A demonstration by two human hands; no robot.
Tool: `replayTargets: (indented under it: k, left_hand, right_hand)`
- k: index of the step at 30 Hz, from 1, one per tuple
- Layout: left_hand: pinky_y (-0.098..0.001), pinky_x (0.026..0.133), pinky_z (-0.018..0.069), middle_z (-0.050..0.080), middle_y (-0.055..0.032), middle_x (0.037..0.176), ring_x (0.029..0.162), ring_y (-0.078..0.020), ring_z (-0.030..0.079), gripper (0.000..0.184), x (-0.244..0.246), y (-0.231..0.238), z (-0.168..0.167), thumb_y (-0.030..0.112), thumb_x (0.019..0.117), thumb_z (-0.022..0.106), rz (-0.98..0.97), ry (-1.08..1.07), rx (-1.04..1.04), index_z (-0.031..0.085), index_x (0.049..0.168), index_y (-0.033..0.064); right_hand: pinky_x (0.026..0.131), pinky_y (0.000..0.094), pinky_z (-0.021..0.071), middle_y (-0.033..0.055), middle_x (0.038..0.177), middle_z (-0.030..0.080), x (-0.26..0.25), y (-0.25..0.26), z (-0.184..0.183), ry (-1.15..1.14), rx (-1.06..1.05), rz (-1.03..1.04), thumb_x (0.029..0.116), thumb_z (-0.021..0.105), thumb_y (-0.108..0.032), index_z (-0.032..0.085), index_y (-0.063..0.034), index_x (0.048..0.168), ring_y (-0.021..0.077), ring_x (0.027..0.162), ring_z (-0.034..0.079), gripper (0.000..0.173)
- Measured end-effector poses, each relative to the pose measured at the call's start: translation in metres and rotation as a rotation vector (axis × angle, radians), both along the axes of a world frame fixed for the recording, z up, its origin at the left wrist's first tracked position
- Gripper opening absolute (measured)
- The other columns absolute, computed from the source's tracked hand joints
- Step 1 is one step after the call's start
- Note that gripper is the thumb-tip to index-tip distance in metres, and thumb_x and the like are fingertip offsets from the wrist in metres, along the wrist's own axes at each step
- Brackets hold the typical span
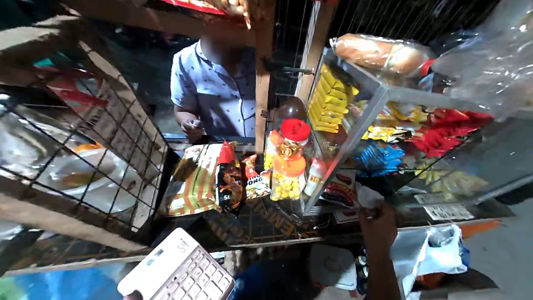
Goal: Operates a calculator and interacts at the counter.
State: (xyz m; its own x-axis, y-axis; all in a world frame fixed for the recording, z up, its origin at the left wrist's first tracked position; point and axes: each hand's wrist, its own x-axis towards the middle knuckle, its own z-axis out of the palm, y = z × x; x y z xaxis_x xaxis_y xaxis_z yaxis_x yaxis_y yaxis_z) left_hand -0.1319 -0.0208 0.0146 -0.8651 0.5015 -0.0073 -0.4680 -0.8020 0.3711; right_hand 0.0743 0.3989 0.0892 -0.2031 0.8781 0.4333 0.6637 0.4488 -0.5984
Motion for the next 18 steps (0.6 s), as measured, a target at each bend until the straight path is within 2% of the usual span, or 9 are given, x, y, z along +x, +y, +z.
replayTargets:
  k: [1, 3, 6, 8, 11, 14, 16, 17, 18]
  left_hand:
    - [-0.0304, 0.088, 0.0626, 0.077, 0.005, 0.109, 0.104, -0.0062, 0.072, 0.057, 0.001, 0.005, 0.01, 0.054, 0.1081, 0.021, 0.117, -0.016, -0.163, 0.07, 0.111, 0.0238]
    - [-0.0266, 0.082, 0.0634, 0.078, 0.009, 0.102, 0.098, -0.0022, 0.073, 0.059, 0.0, 0.009, 0.017, 0.051, 0.1089, 0.014, 0.196, -0.045, -0.254, 0.068, 0.105, 0.0284]
    - [-0.0262, 0.083, 0.063, 0.078, 0.0081, 0.103, 0.099, -0.0025, 0.073, 0.059, -0.003, 0.004, 0.013, 0.052, 0.1087, 0.017, 0.18, -0.028, -0.245, 0.07, 0.105, 0.0277]
    - [-0.026, 0.082, 0.0633, 0.078, 0.0084, 0.104, 0.099, -0.0024, 0.073, 0.06, -0.004, 0.001, 0.012, 0.055, 0.1079, 0.016, 0.173, -0.028, -0.261, 0.07, 0.106, 0.028]
    - [-0.0293, 0.083, 0.0637, 0.078, 0.0068, 0.108, 0.101, -0.005, 0.073, 0.058, -0.005, -0.004, 0.005, 0.06, 0.1054, 0.024, 0.147, -0.007, -0.232, 0.072, 0.11, 0.0272]
    - [-0.0358, 0.084, 0.064, 0.077, 0.0014, 0.111, 0.103, -0.0107, 0.074, 0.055, -0.007, -0.009, -0.002, 0.064, 0.1009, 0.037, 0.107, -0.001, -0.165, 0.074, 0.115, 0.0248]
    - [-0.0392, 0.087, 0.063, 0.076, -0.0015, 0.116, 0.107, -0.0137, 0.073, 0.057, -0.006, -0.008, -0.002, 0.066, 0.0984, 0.042, 0.065, 0.005, -0.116, 0.074, 0.12, 0.0237]
    - [-0.04, 0.088, 0.0627, 0.076, -0.0027, 0.117, 0.108, -0.0149, 0.073, 0.058, -0.005, -0.007, 0.0, 0.067, 0.0979, 0.042, 0.058, -0.007, -0.11, 0.073, 0.121, 0.0232]
    - [-0.0411, 0.089, 0.0625, 0.075, -0.0045, 0.117, 0.108, -0.0165, 0.073, 0.059, -0.004, -0.006, 0.002, 0.067, 0.0971, 0.044, 0.052, -0.025, -0.096, 0.073, 0.121, 0.0218]
  right_hand:
    - [0.095, 0.0624, 0.051, 0.0342, 0.125, 0.062, -0.001, 0.001, 0.003, -0.018, -0.009, 0.052, 0.0922, 0.074, -0.018, 0.058, 0.0109, 0.13, 0.0485, 0.112, 0.063, 0.05]
    - [0.096, 0.0595, 0.0512, 0.0351, 0.122, 0.062, -0.001, 0.004, 0.005, -0.037, 0.023, 0.123, 0.0939, 0.072, -0.015, 0.06, 0.0133, 0.124, 0.0484, 0.111, 0.064, 0.043]
    - [0.102, 0.06, 0.0482, 0.0335, 0.135, 0.058, 0.004, 0.012, -0.003, -0.043, 0.071, 0.212, 0.0957, 0.065, -0.008, 0.051, 0.0089, 0.141, 0.05, 0.12, 0.06, 0.051]
    - [0.102, 0.0654, 0.0456, 0.0297, 0.147, 0.052, 0.009, 0.022, -0.008, -0.092, 0.141, 0.275, 0.0965, 0.06, -0.009, 0.044, 0.0042, 0.151, 0.0523, 0.126, 0.056, 0.058]
    - [0.1, 0.0695, 0.0461, 0.0276, 0.151, 0.049, 0.015, 0.029, -0.001, -0.153, 0.191, 0.283, 0.0965, 0.061, -0.015, 0.035, 0.0008, 0.157, 0.0508, 0.129, 0.056, 0.068]
    - [0.102, 0.0674, 0.0452, 0.0326, 0.145, 0.052, 0.023, 0.016, 0.018, -0.116, 0.293, 0.267, 0.0944, 0.061, -0.021, 0.041, 0.0078, 0.151, 0.0528, 0.127, 0.056, 0.067]
    - [0.106, 0.0531, 0.0463, 0.034, 0.137, 0.057, 0.033, -0.005, 0.035, -0.019, 0.436, 0.289, 0.0925, 0.06, -0.024, 0.047, 0.0132, 0.143, 0.0435, 0.125, 0.059, 0.064]
    - [0.108, 0.0398, 0.0458, 0.0285, 0.136, 0.06, 0.038, -0.016, 0.043, 0.058, 0.494, 0.353, 0.0937, 0.06, -0.026, 0.049, 0.0101, 0.142, 0.0306, 0.127, 0.059, 0.061]
    - [0.111, 0.029, 0.0432, 0.017, 0.14, 0.06, 0.039, -0.027, 0.051, 0.133, 0.495, 0.472, 0.097, 0.06, -0.027, 0.047, 0.0008, 0.144, 0.0163, 0.131, 0.056, 0.056]
